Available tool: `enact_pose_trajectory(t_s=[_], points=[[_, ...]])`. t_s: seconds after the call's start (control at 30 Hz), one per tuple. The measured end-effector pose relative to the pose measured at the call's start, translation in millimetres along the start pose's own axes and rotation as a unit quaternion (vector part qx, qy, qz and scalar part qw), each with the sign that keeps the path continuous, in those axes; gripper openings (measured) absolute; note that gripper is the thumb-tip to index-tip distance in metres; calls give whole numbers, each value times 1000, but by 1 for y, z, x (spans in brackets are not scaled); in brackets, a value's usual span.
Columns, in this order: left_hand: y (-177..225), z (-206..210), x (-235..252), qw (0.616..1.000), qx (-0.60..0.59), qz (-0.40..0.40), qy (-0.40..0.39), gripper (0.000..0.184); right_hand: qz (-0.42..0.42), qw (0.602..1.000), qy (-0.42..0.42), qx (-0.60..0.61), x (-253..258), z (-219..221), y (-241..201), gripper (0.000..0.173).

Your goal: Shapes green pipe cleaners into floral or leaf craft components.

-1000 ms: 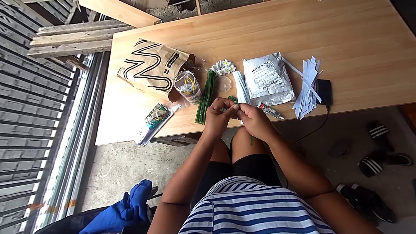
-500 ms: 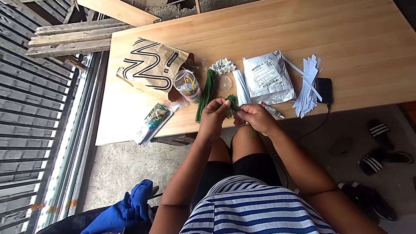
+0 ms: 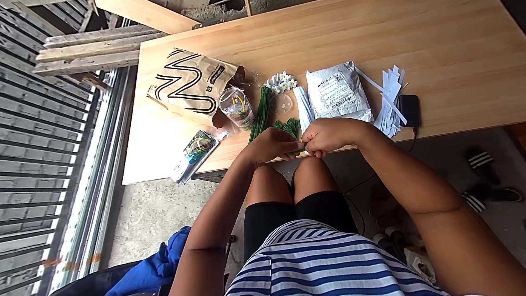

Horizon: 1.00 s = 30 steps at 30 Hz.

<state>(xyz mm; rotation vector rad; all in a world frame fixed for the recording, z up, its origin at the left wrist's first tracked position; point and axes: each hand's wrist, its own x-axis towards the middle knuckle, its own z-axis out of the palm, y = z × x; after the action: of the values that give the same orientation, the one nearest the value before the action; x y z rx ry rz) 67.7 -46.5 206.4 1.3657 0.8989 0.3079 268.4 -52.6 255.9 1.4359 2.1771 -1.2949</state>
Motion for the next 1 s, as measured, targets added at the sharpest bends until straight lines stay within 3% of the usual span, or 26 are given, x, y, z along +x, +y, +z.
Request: enact_pose_trajectory(t_s=[0.13,0.33,0.63,0.87,1.0], points=[[4,-1,9,1000,9,-16,-24,8,22,998,-25,-62,1,-7,-12,28],[-12,3,10,998,45,53,5,6,-48,990,-15,-135,2,-9,-2,25],[-42,15,10,969,40,207,127,8,-97,977,179,67,-4,5,25,15],[-50,24,18,938,-42,281,199,5,-146,902,291,285,11,41,38,8],[-51,33,24,915,-106,310,235,5,-165,816,381,402,26,65,30,4]])
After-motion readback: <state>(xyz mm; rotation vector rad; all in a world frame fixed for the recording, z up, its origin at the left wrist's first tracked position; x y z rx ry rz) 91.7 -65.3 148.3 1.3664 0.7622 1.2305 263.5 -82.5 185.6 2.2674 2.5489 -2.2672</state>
